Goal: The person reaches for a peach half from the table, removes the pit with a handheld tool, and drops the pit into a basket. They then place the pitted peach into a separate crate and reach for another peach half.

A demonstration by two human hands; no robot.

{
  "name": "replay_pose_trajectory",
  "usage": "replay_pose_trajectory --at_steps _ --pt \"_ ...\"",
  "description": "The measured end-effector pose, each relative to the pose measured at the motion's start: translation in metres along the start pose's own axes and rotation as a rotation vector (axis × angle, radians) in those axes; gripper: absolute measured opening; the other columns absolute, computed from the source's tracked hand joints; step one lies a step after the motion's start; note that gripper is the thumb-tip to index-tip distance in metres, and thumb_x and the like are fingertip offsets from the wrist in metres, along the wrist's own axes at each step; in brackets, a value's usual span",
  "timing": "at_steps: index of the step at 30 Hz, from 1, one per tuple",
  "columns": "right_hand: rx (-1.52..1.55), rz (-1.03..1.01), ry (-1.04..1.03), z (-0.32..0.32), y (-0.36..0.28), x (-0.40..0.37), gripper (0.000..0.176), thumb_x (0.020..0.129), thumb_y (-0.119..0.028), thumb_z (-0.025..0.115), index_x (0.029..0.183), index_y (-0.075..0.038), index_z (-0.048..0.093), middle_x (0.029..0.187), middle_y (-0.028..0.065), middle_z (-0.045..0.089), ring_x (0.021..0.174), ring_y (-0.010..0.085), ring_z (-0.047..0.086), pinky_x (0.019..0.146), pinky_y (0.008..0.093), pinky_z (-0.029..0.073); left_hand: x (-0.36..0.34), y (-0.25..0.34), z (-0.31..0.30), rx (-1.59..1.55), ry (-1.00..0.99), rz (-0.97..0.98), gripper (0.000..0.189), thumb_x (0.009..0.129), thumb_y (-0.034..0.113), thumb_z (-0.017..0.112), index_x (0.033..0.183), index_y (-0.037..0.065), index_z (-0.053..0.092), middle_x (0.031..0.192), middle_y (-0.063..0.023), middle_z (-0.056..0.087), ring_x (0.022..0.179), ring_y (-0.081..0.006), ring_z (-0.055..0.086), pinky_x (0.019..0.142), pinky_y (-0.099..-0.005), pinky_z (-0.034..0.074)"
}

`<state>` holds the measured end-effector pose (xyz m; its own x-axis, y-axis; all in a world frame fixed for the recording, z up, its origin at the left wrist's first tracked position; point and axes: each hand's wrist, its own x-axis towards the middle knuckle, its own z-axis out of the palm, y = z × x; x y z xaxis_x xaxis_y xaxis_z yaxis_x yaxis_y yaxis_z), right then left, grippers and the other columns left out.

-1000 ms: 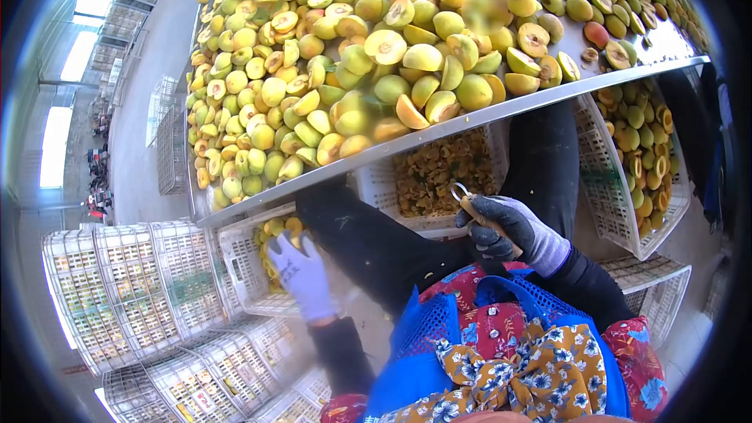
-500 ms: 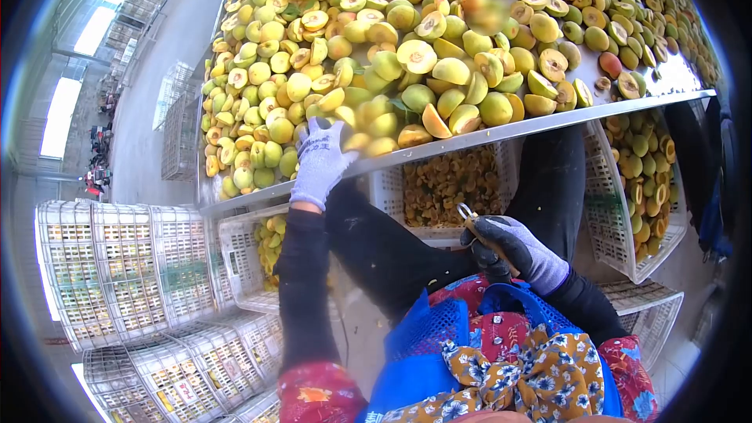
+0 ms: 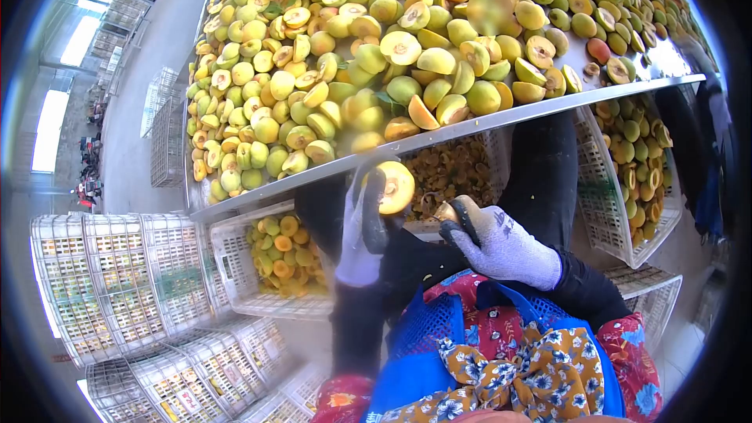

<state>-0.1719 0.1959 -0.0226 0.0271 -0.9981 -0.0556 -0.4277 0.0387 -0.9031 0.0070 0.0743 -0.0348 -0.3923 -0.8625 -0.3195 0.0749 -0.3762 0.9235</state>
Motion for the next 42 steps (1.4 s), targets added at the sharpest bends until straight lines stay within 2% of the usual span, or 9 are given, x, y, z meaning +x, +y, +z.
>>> replay_pose_trajectory --at_steps 3,14,17,20,24,30,33,37,42 --pt "-0.122 -0.106 0.043 0.006 0.003 -0.004 0.03 0.093 -0.019 0.061 0.102 0.006 0.048 0.063 0.0201 0.06 0.057 0.0396 0.062 0.049 0.0477 0.047 -0.014 -0.012 0.024 -0.036 0.0 0.041 0.049 0.104 0.047 0.04 0.117 0.003 0.059 0.095 -0.0076 0.063 0.088 -0.0135 0.062 0.075 -0.0243 0.052" --pt "-0.118 0.018 -0.082 0.01 0.002 -0.008 0.026 0.095 -0.018 0.055 0.103 0.006 0.047 0.063 0.02 0.06 0.055 0.0386 0.061 0.048 0.0441 0.047 -0.026 -0.045 0.033 0.442 0.162 0.3 0.033 0.106 0.023 0.039 0.105 -0.001 0.062 0.089 -0.0129 0.066 0.083 -0.0201 0.063 0.077 -0.0333 0.05" --pt "-0.155 -0.363 -0.016 0.015 0.024 -0.004 0.028 0.098 -0.024 0.053 0.097 0.004 0.05 0.063 0.0137 0.059 0.051 0.0326 0.059 0.049 0.0398 0.047 -0.032 -0.04 0.043 0.526 0.239 0.302 0.032 0.105 0.021 0.039 0.105 -0.002 0.062 0.09 -0.0156 0.066 0.084 -0.0227 0.065 0.077 -0.0335 0.05" --pt "0.636 0.383 -0.328 0.001 0.005 -0.003 0.034 0.101 -0.033 0.051 0.092 -0.001 0.054 0.064 0.0031 0.055 0.049 0.0178 0.055 0.046 0.0313 0.044 -0.033 -0.045 0.047 0.64 0.213 0.383 0.033 0.105 0.021 0.038 0.106 -0.003 0.062 0.094 -0.0159 0.067 0.088 -0.0245 0.066 0.079 -0.0338 0.05" --pt "1.056 0.587 -0.428 -0.011 0.001 -0.004 0.037 0.102 -0.041 0.048 0.09 -0.007 0.056 0.063 -0.0043 0.051 0.047 0.0036 0.048 0.043 0.0197 0.037 -0.017 -0.06 0.032 0.445 0.044 0.448 0.037 0.104 0.023 0.036 0.11 -0.004 0.061 0.099 -0.0169 0.066 0.089 -0.0272 0.067 0.081 -0.0354 0.05" --pt "1.539 0.773 -0.482 -0.006 0.016 -0.006 0.036 0.1 -0.042 0.053 0.093 -0.008 0.057 0.061 -0.001 0.051 0.042 0.0061 0.042 0.037 0.02 0.034 -0.018 -0.053 0.035 0.554 0.035 0.552 0.035 0.104 0.02 0.036 0.111 -0.004 0.061 0.096 -0.0164 0.067 0.084 -0.0273 0.067 0.079 -0.0354 0.051" --pt "1.993 0.798 -0.788 0.003 0.04 -0.005 0.035 0.099 -0.042 0.056 0.092 -0.008 0.057 0.06 0.0001 0.05 0.04 0.0064 0.041 0.035 0.0194 0.032 -0.022 -0.053 0.036 0.558 0.059 0.613 0.033 0.104 0.019 0.037 0.111 -0.003 0.061 0.094 -0.0165 0.067 0.082 -0.0268 0.068 0.077 -0.0351 0.052" --pt "1.346 0.811 -0.395 0.005 0.021 -0.012 0.035 0.101 -0.041 0.05 0.097 -0.007 0.057 0.059 0.001 0.049 0.04 0.0071 0.043 0.032 0.0194 0.031 -0.021 -0.05 0.033 0.619 -0.057 0.204 0.03 0.104 0.018 0.038 0.107 -0.001 0.061 0.089 -0.0161 0.067 0.079 -0.0257 0.067 0.075 -0.0348 0.051" --pt "2.026 0.801 -0.808 0.007 0.044 -0.011 0.035 0.101 -0.044 0.051 0.093 -0.01 0.054 0.058 -0.0002 0.048 0.041 0.0057 0.043 0.035 0.0187 0.032 -0.023 -0.053 0.037 0.47 -0.053 0.467 0.03 0.105 0.019 0.038 0.105 0.001 0.061 0.084 -0.0147 0.065 0.075 -0.0227 0.064 0.072 -0.0343 0.051"
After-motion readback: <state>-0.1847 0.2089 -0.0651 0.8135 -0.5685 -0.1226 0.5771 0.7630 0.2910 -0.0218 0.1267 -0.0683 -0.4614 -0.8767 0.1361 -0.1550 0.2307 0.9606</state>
